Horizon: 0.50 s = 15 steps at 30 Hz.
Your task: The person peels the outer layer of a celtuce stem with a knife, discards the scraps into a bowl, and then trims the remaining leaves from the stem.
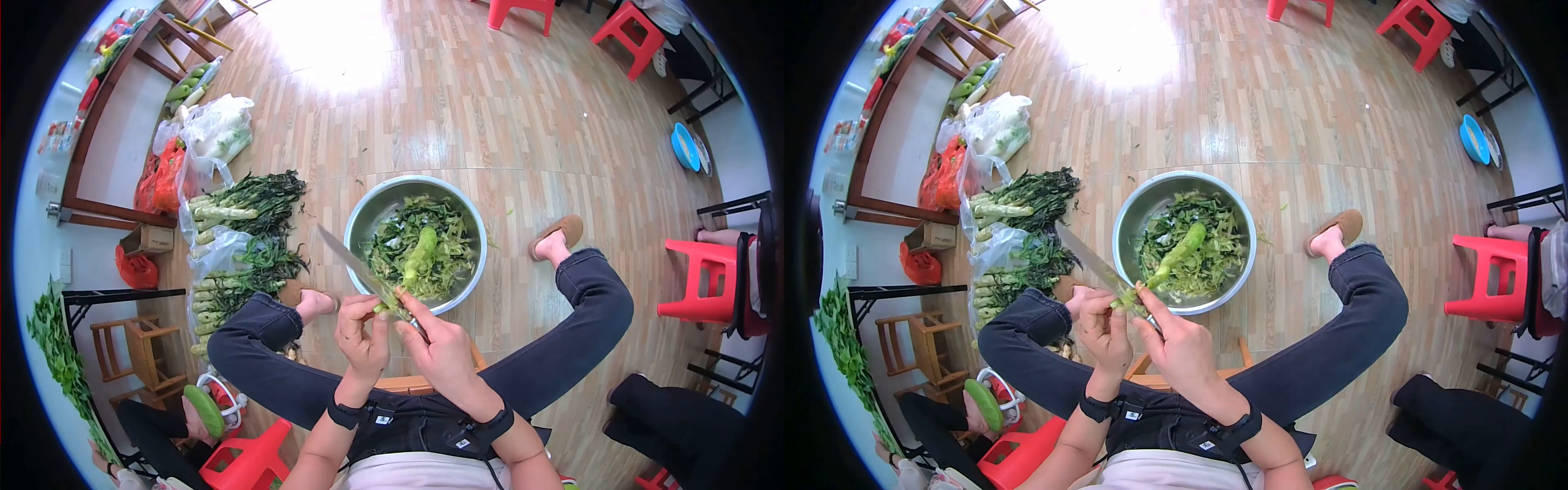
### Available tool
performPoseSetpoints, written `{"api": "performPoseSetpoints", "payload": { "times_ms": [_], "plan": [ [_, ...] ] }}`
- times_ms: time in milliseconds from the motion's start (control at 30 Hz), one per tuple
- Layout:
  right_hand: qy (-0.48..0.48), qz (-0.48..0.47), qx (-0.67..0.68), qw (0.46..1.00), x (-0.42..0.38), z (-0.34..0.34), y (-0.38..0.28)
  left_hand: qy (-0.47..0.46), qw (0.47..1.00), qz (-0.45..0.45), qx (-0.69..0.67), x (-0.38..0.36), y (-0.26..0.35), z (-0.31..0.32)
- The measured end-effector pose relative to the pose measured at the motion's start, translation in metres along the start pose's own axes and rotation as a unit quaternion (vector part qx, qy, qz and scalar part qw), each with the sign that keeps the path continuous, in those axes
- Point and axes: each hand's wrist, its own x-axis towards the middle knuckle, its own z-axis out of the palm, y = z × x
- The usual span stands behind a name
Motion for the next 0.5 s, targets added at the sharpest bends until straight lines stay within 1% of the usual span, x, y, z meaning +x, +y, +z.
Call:
{"api": "performPoseSetpoints", "payload": {
  "times_ms": [67,133,267,367,467,500],
  "plan": [
    [0.003,0.014,0.007,1.000,0.002,0.003,0.005,-0.007,1.000,0.010,0.007,0.001,0.001,0.000],
    [-0.001,0.043,0.038,0.998,0.003,0.003,0.009,-0.004,0.999,-0.017,-0.040,-0.002,-0.002,0.001],
    [-0.009,0.067,0.052,0.996,0.005,0.004,0.011,-0.004,0.999,-0.013,-0.044,-0.002,-0.005,0.000],
    [0.009,0.060,0.060,0.996,0.006,0.007,0.016,-0.004,0.999,-0.013,-0.050,-0.001,-0.004,0.000],
    [0.030,0.081,0.052,0.995,0.008,0.011,0.035,0.001,0.997,-0.019,-0.076,0.001,0.000,0.002],
    [0.045,0.099,0.080,0.991,0.007,0.015,0.046,-0.012,0.998,-0.019,-0.061,0.001,0.000,0.001]
  ]
}}
